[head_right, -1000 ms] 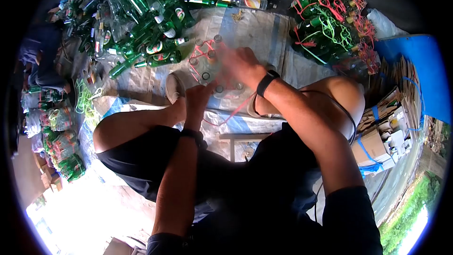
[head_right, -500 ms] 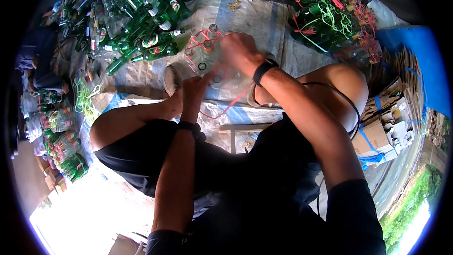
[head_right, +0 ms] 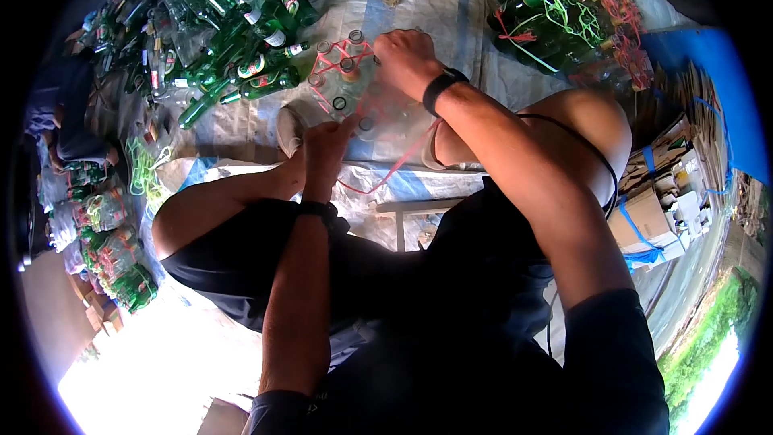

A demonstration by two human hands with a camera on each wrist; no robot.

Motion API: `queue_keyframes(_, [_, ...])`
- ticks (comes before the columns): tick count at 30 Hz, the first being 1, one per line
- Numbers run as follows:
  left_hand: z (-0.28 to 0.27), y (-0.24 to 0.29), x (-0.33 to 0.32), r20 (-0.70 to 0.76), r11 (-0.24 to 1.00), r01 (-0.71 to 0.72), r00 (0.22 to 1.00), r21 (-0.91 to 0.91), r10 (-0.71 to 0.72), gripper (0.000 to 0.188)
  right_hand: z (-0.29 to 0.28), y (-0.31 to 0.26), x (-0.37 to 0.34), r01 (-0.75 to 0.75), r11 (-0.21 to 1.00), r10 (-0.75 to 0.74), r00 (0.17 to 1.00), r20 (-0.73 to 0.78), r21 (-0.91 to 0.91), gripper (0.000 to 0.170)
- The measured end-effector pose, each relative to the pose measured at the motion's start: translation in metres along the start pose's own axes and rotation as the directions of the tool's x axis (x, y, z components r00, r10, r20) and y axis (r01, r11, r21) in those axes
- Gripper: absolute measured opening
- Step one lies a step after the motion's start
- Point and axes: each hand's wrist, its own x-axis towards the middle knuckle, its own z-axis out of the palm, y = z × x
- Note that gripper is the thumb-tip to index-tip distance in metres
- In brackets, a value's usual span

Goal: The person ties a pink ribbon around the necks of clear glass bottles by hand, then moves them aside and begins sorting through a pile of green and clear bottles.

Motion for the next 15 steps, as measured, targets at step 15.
queue_keyframes(15, [-0.014, -0.022, 0.006, 0.111, 0.998, -0.064, 0.992, -0.021, 0.066, 0.032, 0.004, 0.011, 0.011, -0.104, 0.993, 0.098, 0.989, 0.107, 0.054, 0.052])
